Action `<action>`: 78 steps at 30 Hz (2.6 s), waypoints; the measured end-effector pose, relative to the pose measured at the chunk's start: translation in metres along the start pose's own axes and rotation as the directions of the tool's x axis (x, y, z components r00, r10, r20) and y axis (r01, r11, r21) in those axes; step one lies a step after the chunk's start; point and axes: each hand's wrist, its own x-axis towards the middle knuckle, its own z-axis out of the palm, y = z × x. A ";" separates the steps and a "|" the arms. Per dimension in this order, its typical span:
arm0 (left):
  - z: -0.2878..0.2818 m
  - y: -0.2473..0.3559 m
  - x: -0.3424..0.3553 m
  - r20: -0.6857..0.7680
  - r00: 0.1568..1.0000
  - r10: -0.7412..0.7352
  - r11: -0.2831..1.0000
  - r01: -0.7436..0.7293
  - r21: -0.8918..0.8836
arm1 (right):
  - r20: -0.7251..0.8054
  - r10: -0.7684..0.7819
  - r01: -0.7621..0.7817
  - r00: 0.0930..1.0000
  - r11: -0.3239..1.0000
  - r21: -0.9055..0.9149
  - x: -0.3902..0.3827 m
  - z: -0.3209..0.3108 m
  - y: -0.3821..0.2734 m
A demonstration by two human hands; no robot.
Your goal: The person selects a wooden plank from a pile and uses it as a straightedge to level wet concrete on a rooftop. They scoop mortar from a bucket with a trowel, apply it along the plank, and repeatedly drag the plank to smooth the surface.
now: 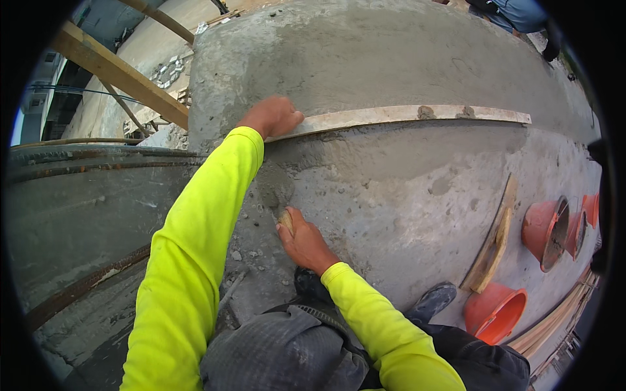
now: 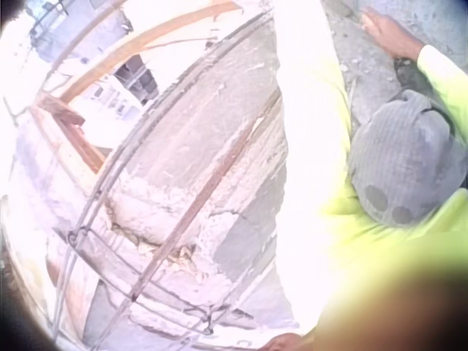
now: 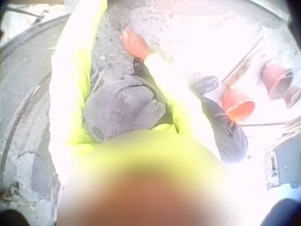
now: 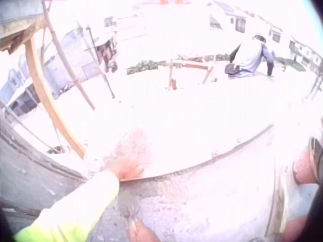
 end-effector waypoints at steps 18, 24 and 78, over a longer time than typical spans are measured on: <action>-0.010 0.008 0.000 0.130 0.989 -0.074 0.997 0.071 0.027 | 0.048 0.105 -0.111 0.993 0.986 0.127 0.020 0.062 -0.010; -0.001 -0.002 -0.004 0.034 0.999 -0.026 0.999 0.028 -0.043 | 0.437 -0.053 0.147 0.898 0.972 -0.185 0.017 -0.021 0.012; -0.021 -0.015 0.019 0.309 0.950 -0.052 0.977 0.113 -0.183 | 0.480 -0.159 0.395 0.863 0.806 -0.442 -0.015 -0.095 0.041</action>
